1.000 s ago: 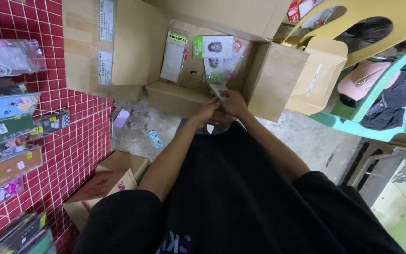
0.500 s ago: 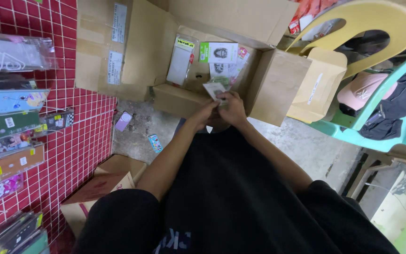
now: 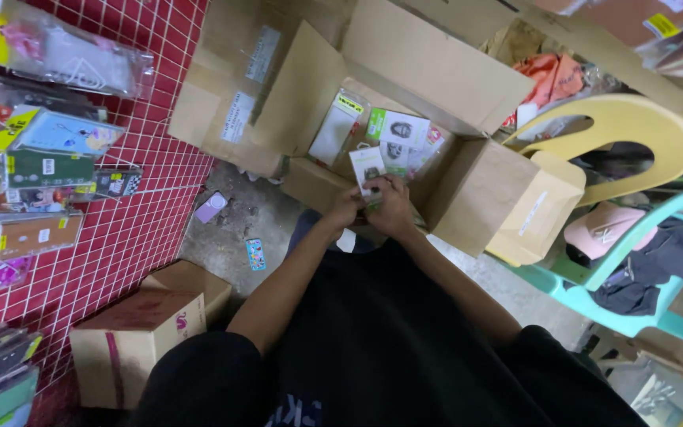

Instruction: The person takes small retail-packaged phone accessories out of a cardboard shipping box, turns each package over, and hangs them on the wall display rack of phone cases and accessories. They continue removing packaged items from the box and placing them onto the display hooks.

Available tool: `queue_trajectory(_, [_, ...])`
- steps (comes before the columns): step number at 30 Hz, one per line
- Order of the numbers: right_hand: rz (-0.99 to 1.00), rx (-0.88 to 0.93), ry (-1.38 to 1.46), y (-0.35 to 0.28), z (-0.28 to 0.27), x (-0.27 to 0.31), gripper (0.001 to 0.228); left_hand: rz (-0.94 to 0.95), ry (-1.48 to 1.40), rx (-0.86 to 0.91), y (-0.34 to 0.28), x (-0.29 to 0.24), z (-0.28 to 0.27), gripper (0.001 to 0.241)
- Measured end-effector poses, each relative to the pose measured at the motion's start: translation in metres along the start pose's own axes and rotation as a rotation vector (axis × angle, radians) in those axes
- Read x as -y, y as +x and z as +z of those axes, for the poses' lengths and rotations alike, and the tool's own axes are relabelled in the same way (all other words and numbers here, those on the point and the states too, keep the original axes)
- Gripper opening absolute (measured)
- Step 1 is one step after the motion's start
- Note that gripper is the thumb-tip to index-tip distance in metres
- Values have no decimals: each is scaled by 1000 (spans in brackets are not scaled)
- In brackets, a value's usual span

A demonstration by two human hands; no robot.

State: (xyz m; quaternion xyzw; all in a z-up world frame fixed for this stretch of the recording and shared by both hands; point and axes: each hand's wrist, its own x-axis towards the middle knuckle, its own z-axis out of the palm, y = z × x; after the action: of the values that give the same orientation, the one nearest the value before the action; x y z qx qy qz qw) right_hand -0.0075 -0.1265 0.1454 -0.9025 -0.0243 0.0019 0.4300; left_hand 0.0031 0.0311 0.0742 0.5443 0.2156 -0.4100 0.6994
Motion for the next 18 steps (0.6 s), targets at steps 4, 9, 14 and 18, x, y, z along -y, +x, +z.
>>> queue_trajectory(4, [-39, 8, -38, 11, 0, 18, 52, 74, 62, 15, 21, 12, -19, 41])
queue_trajectory(9, [-13, -10, -70, 23, 14, 32, 47, 334, 64, 106, 33, 4, -38, 34])
queue_trajectory(14, [-20, 18, -70, 43, 24, 61, 50, 328, 85, 76, 28, -21, -63, 34])
queue_trajectory(18, [-37, 70, -68, 51, 35, 86, 55, 297, 144, -3, -7, -46, -78, 34])
